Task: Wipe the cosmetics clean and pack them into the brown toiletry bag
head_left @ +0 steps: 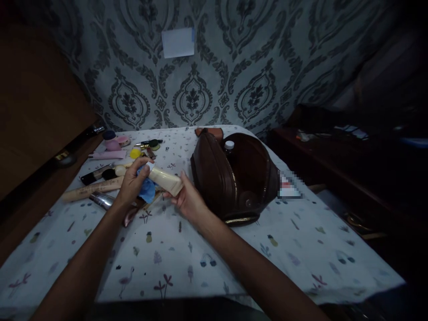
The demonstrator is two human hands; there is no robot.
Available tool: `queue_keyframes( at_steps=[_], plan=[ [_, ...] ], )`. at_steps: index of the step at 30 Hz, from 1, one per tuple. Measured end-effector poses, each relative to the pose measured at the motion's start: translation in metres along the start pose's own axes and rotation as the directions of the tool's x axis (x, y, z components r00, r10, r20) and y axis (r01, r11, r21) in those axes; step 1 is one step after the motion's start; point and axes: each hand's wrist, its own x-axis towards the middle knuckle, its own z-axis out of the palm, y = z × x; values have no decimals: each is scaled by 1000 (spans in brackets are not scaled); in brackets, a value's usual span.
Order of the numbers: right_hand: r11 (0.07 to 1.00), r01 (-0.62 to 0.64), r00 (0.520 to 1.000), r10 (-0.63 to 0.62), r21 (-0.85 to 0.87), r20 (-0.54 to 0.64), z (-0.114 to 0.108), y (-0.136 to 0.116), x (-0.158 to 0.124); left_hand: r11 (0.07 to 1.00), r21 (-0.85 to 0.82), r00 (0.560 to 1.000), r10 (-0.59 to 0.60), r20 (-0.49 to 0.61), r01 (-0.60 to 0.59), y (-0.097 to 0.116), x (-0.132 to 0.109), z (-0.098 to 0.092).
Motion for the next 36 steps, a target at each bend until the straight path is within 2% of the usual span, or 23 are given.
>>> queue_keyframes(
  at_steps=[3,5,7,8,9,11,13,15,17,19,21,24,27,30,32,34,36],
  plan=[
    [994,82,994,-76,71,-77,-4,2,3,999,23,1000,23,15,-24,3,-1,1],
    [985,163,984,-158,63,-79,-5,4,2,1000,16,1000,8,18,-8,5,-1,2],
    [959,282,958,-283,-39,-46,-5,6,0,1000,-3,999,-30,14,30,6,-1,2],
    [923,361,930,-366,-129,-18,-5,6,-2,999,-18,999,-50,8,50,5,0,3],
    [862,449,889,-457,-235,20,-5,6,-4,997,-40,998,-65,1,65,5,0,3],
    [679,584,790,-602,-444,119,-4,4,-8,992,-95,997,-81,-17,79,3,0,3],
    [505,644,716,-663,-574,220,-3,2,-12,985,-151,995,-88,-36,82,2,1,3],
    [408,665,681,-674,-626,285,-2,1,-15,977,-195,994,-96,-54,84,2,1,4],
    [378,671,672,-673,-638,308,-1,1,-18,968,-231,992,-110,-60,93,2,1,4],
    [435,648,700,-664,-625,263,0,2,-20,962,-254,992,-116,-58,98,3,1,4],
    [579,581,776,-606,-572,175,2,3,-21,963,-253,993,-107,-51,90,5,1,2],
    [830,417,904,-420,-370,78,5,5,-20,966,-249,996,-83,-23,74,6,0,-1],
    [969,216,976,-212,-122,48,5,7,-16,968,-240,998,-68,10,69,4,-1,-4],
    [999,43,996,-44,16,79,3,7,-11,972,-225,998,-62,11,63,3,-2,-6],
    [999,-2,991,-3,33,132,2,7,-10,968,-234,995,-98,0,95,6,-1,-5],
    [998,59,984,-57,-7,170,3,6,-12,954,-262,987,-161,-26,149,11,-1,-3],
    [961,241,962,-219,-134,162,4,3,-16,925,-321,970,-234,-62,202,17,0,1]
  ],
)
